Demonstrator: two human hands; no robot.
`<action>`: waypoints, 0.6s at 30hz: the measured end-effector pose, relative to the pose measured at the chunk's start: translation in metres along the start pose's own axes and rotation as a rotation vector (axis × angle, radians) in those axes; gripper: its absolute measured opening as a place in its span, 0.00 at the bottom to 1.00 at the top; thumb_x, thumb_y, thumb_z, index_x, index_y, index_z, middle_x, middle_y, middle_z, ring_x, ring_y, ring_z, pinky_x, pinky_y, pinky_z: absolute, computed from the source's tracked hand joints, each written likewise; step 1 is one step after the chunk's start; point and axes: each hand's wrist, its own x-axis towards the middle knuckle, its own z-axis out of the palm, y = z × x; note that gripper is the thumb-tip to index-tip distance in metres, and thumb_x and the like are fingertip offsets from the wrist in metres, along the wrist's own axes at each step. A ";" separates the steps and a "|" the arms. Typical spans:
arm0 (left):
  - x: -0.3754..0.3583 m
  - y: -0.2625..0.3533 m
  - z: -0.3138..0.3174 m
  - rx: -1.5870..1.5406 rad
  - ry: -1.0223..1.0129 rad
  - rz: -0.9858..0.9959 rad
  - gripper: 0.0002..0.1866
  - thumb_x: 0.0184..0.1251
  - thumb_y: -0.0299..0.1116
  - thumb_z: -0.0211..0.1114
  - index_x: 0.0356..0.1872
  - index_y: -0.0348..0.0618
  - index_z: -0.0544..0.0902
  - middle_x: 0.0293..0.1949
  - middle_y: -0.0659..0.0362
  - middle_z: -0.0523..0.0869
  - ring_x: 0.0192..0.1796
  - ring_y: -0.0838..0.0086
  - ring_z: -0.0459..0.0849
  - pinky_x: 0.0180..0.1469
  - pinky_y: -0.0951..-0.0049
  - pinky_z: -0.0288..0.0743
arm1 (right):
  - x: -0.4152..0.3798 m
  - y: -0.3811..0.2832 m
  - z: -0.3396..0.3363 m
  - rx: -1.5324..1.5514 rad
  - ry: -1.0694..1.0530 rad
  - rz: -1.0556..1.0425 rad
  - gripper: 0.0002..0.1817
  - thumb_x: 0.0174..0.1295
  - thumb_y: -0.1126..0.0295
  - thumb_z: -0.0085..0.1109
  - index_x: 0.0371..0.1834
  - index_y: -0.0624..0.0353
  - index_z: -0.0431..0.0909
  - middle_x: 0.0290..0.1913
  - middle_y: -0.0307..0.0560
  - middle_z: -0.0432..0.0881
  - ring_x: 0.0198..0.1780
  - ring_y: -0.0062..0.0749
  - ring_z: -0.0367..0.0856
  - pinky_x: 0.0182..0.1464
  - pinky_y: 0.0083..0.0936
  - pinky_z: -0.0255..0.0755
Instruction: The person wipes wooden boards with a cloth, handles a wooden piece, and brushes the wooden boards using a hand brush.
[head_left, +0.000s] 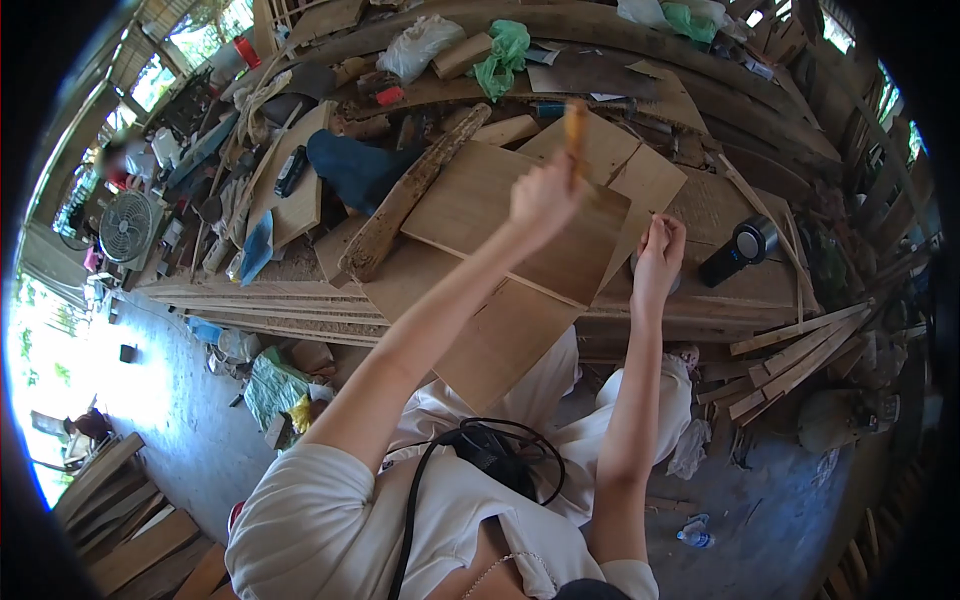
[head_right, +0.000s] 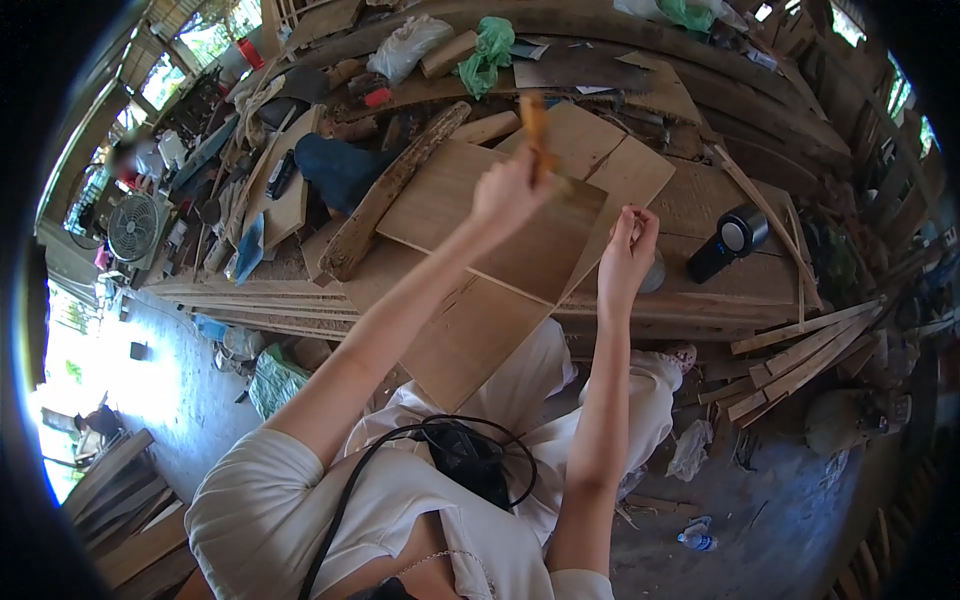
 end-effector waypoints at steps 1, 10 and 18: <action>0.006 -0.022 -0.008 0.078 0.046 -0.033 0.14 0.66 0.40 0.57 0.43 0.40 0.73 0.24 0.49 0.83 0.29 0.52 0.84 0.31 0.56 0.79 | -0.001 -0.003 0.002 0.023 0.002 0.006 0.09 0.70 0.68 0.47 0.40 0.62 0.71 0.25 0.34 0.68 0.28 0.16 0.65 0.31 0.15 0.62; -0.013 -0.035 -0.004 0.678 0.117 0.054 0.17 0.58 0.25 0.60 0.49 0.48 0.73 0.41 0.52 0.81 0.43 0.61 0.84 0.34 0.68 0.82 | -0.006 -0.006 0.011 -0.024 -0.030 -0.019 0.10 0.71 0.65 0.45 0.41 0.62 0.70 0.27 0.35 0.68 0.29 0.16 0.66 0.31 0.16 0.62; -0.048 0.054 0.010 -0.208 -0.060 0.080 0.12 0.61 0.36 0.62 0.40 0.41 0.75 0.31 0.49 0.85 0.34 0.54 0.85 0.36 0.55 0.77 | -0.006 -0.009 0.004 0.094 0.097 0.017 0.12 0.73 0.60 0.42 0.46 0.58 0.68 0.28 0.35 0.67 0.26 0.15 0.62 0.27 0.16 0.59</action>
